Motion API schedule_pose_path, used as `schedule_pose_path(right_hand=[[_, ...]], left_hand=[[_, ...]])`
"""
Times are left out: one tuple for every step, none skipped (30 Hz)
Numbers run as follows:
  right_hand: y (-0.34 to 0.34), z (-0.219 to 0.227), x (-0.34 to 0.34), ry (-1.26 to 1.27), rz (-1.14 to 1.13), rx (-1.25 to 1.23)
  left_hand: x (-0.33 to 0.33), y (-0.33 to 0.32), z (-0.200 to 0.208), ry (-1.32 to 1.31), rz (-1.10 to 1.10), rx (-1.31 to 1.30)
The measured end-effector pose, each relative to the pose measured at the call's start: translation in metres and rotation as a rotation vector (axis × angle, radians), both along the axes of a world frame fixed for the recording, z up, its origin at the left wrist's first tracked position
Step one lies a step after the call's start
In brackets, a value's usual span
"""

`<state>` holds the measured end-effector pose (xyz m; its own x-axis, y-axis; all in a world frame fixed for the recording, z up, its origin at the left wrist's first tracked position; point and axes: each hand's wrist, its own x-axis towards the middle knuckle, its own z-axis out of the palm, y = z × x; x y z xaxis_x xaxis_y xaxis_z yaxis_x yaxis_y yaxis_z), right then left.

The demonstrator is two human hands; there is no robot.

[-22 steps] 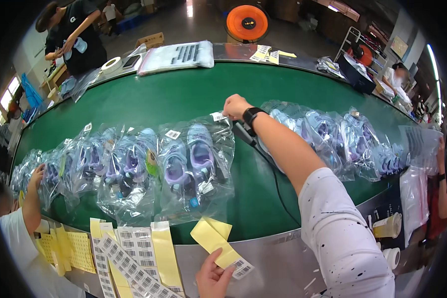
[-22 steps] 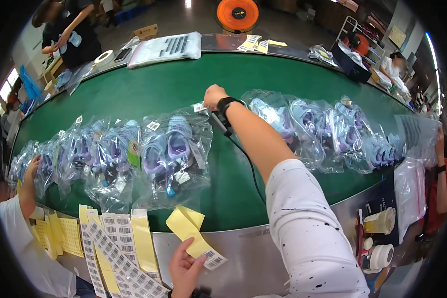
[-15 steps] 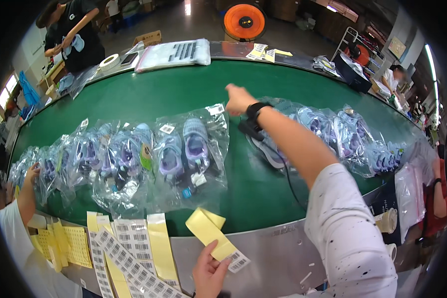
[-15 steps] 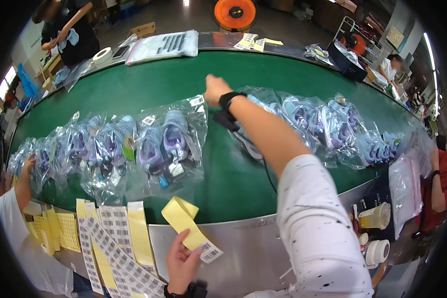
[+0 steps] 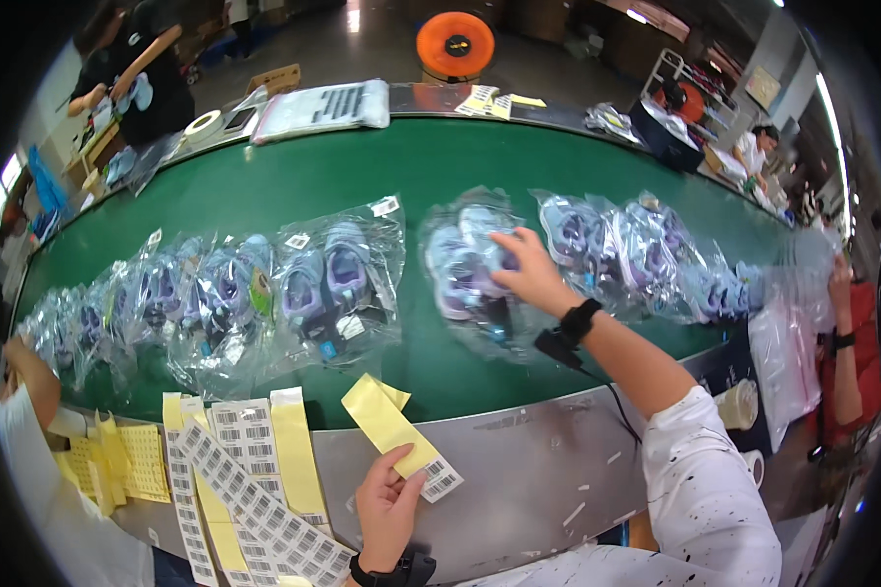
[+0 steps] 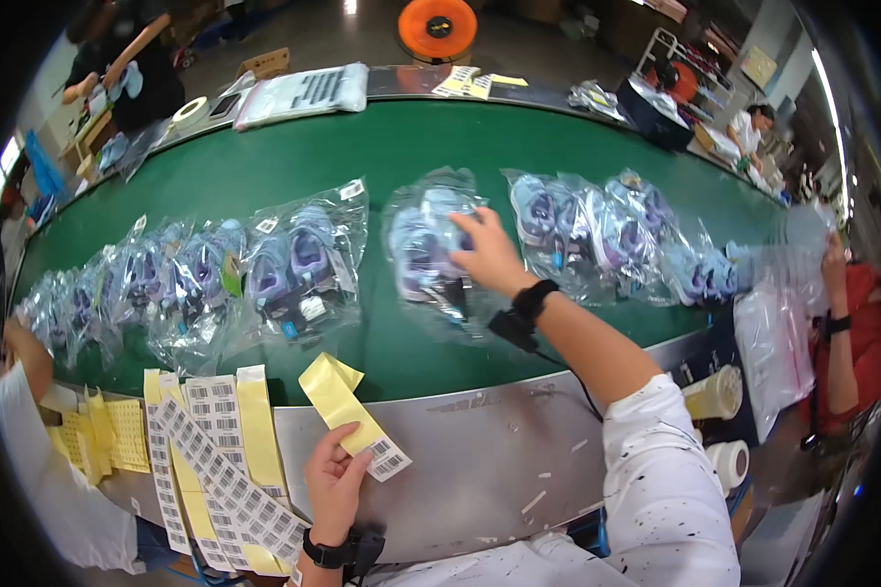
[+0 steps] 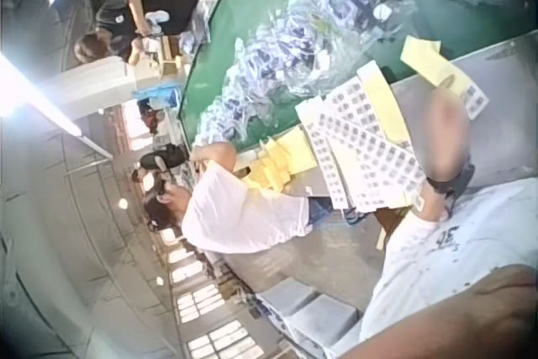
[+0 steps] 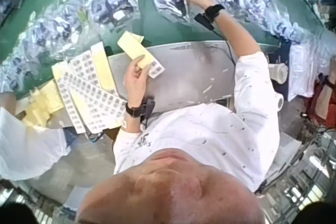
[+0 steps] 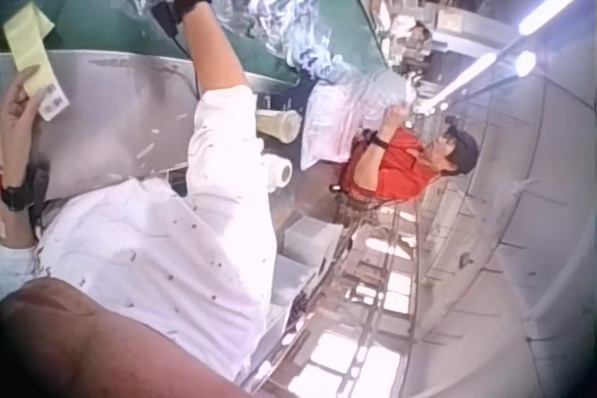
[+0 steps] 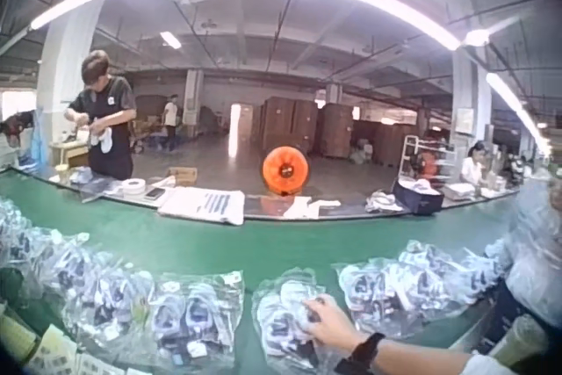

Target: The person applies barcode stickers to plastic bags containing pairs of slippers on a green conveyor belt. They peel individual labels from a sheet and press them onto the packaging, then move the labeled bags down the line. The person also handles a large plastic sheet with printed text, smoothing it out on the table.

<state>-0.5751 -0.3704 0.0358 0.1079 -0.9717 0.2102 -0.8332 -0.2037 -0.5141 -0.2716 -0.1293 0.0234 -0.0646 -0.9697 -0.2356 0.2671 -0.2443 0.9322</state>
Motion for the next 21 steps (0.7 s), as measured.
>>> schedule_pose_path(right_hand=[[0.002, -0.006, 0.015, -0.081, 0.045, -0.026], [0.006, -0.004, 0.027, -0.151, 0.088, -0.009], [0.013, -0.001, 0.038, -0.236, 0.141, 0.039], [0.024, 0.004, 0.048, -0.234, 0.147, 0.01], [0.04, 0.012, 0.057, -0.226, 0.153, -0.02], [0.058, 0.024, 0.071, -0.166, 0.22, -0.145], [0.078, 0.035, 0.085, -0.106, 0.294, -0.27], [0.1, 0.04, 0.09, -0.189, 0.389, -0.209], [0.12, 0.042, 0.096, -0.28, 0.492, -0.143], [0.138, 0.046, 0.101, -0.321, 0.568, 0.035], [0.152, 0.047, 0.105, -0.358, 0.648, 0.21], [0.163, 0.045, 0.108, -0.397, 0.627, 0.2], [0.169, 0.04, 0.112, -0.456, 0.639, 0.189], [0.172, 0.036, 0.113, -0.457, 0.627, 0.18], [0.174, 0.035, 0.114, -0.466, 0.617, 0.175], [0.176, 0.038, 0.114, -0.477, 0.581, 0.151], [0.182, 0.04, 0.112, -0.475, 0.527, 0.129], [0.185, 0.043, 0.109, -0.442, 0.511, 0.08], [0.188, 0.044, 0.113, -0.413, 0.488, 0.035], [0.192, 0.042, 0.116, -0.404, 0.506, 0.003], [0.196, 0.042, 0.116, -0.38, 0.512, -0.027]], left_hand=[[-0.002, 0.001, 0.002, -0.006, 0.016, -0.016], [-0.004, 0.0, 0.004, -0.044, 0.002, -0.015], [-0.005, 0.0, 0.006, -0.088, -0.001, -0.009], [-0.007, 0.0, 0.008, -0.132, -0.002, -0.003], [-0.008, -0.001, 0.013, -0.142, 0.006, 0.0], [-0.008, 0.0, 0.02, -0.156, 0.03, 0.004], [-0.007, 0.0, 0.024, -0.167, 0.063, 0.011], [-0.009, 0.0, 0.026, -0.161, 0.066, 0.002], [-0.009, 0.001, 0.028, -0.164, 0.078, -0.002], [-0.007, 0.003, 0.03, -0.167, 0.092, -0.007], [-0.005, 0.005, 0.031, -0.165, 0.073, 0.032], [-0.004, 0.006, 0.033, -0.162, 0.062, 0.062], [-0.003, 0.008, 0.036, -0.18, 0.084, 0.091], [-0.003, 0.008, 0.038, -0.275, 0.076, 0.038], [-0.005, 0.007, 0.038, -0.381, 0.068, 0.0], [-0.009, 0.005, 0.035, -0.412, 0.093, -0.085], [-0.012, 0.004, 0.029, -0.433, 0.096, -0.174], [-0.014, 0.002, 0.034, -0.428, 0.074, -0.181], [-0.011, 0.001, 0.04, -0.423, 0.047, -0.183], [-0.008, 0.004, 0.038, -0.441, 0.061, -0.184], [-0.009, 0.006, 0.035, -0.443, 0.065, -0.186]])
